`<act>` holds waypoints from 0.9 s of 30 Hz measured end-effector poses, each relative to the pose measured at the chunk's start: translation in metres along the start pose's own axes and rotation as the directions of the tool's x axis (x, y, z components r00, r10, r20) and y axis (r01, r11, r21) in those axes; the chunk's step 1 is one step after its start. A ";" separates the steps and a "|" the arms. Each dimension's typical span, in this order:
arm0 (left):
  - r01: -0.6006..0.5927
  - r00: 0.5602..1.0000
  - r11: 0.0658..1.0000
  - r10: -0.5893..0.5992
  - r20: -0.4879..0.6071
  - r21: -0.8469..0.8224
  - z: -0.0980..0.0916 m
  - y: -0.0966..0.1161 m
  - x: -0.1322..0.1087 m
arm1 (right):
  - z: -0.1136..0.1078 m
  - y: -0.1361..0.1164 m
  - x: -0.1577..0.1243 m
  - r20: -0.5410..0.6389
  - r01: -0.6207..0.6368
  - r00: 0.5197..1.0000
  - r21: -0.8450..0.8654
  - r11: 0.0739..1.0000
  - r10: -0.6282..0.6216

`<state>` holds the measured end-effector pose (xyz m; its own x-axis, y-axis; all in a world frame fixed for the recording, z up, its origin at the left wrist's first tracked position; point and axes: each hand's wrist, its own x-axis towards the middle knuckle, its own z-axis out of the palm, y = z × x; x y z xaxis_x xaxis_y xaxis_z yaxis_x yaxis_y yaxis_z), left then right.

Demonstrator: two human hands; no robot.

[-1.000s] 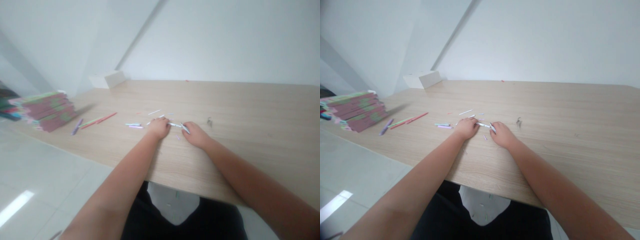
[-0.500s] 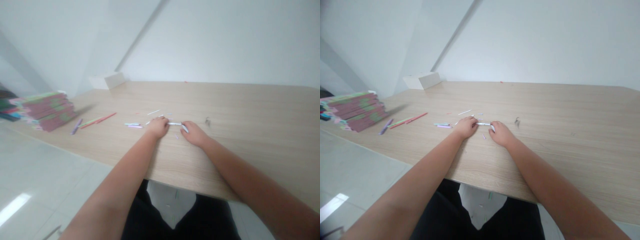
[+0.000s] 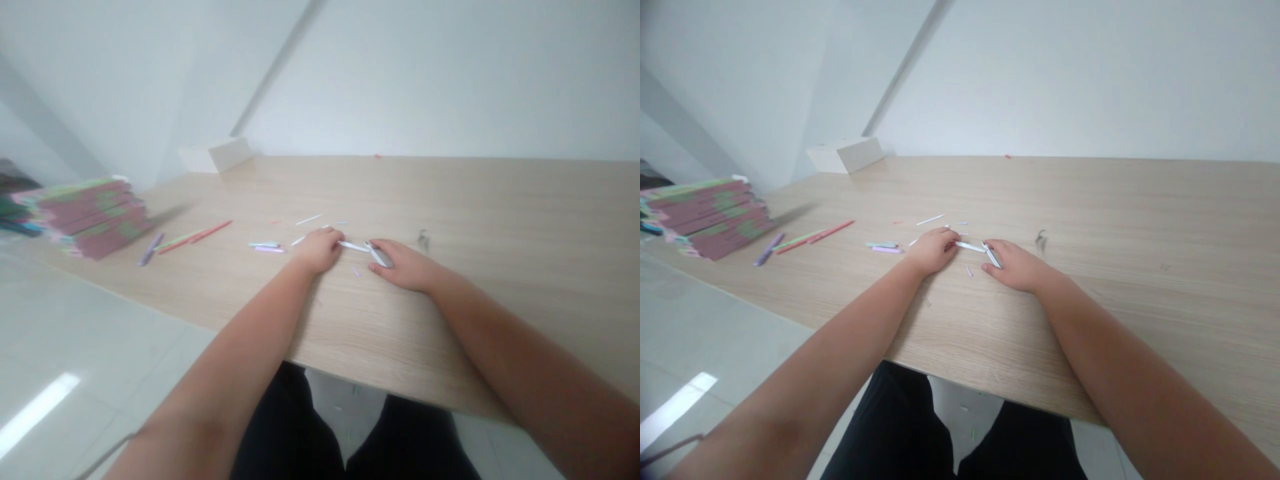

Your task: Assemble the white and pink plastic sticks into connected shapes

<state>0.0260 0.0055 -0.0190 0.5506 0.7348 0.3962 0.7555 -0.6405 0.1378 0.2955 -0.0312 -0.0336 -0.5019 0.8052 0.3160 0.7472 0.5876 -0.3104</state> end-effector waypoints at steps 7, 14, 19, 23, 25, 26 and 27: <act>-0.089 0.995 0.993 0.086 -0.041 -0.077 -0.003 0.005 0.003 | -0.003 -0.009 0.004 -0.037 -0.009 0.999 -0.001 1.000 0.009; -0.099 0.994 0.983 0.092 -0.054 -0.153 -0.004 0.011 0.004 | -0.003 -0.013 0.006 -0.073 0.036 0.997 -0.045 0.998 -0.039; -0.104 0.994 0.976 0.097 -0.048 -0.193 -0.009 0.017 0.002 | -0.004 -0.017 0.006 -0.091 0.028 0.995 -0.067 0.997 -0.034; -0.081 0.996 0.969 0.074 -0.040 -0.231 -0.011 0.022 0.001 | -0.006 -0.020 0.005 -0.120 0.012 0.993 -0.060 0.998 -0.019; -0.059 0.998 0.966 0.052 -0.034 -0.251 -0.012 0.023 0.000 | -0.007 -0.020 0.004 -0.123 -0.009 0.992 -0.057 0.998 0.002; -0.049 0.999 0.963 0.042 -0.034 -0.264 -0.012 0.024 0.000 | -0.007 -0.021 0.004 -0.121 -0.018 0.993 -0.053 0.998 0.011; -0.042 0.999 0.959 0.034 -0.034 -0.279 -0.012 0.025 0.000 | -0.008 -0.021 0.004 -0.120 -0.024 0.993 -0.048 0.999 0.018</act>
<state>0.0402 -0.0131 -0.0052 0.5631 0.7048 0.4314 0.6028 -0.7075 0.3689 0.2809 -0.0409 -0.0190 -0.4325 0.8000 0.4159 0.7788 0.5639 -0.2748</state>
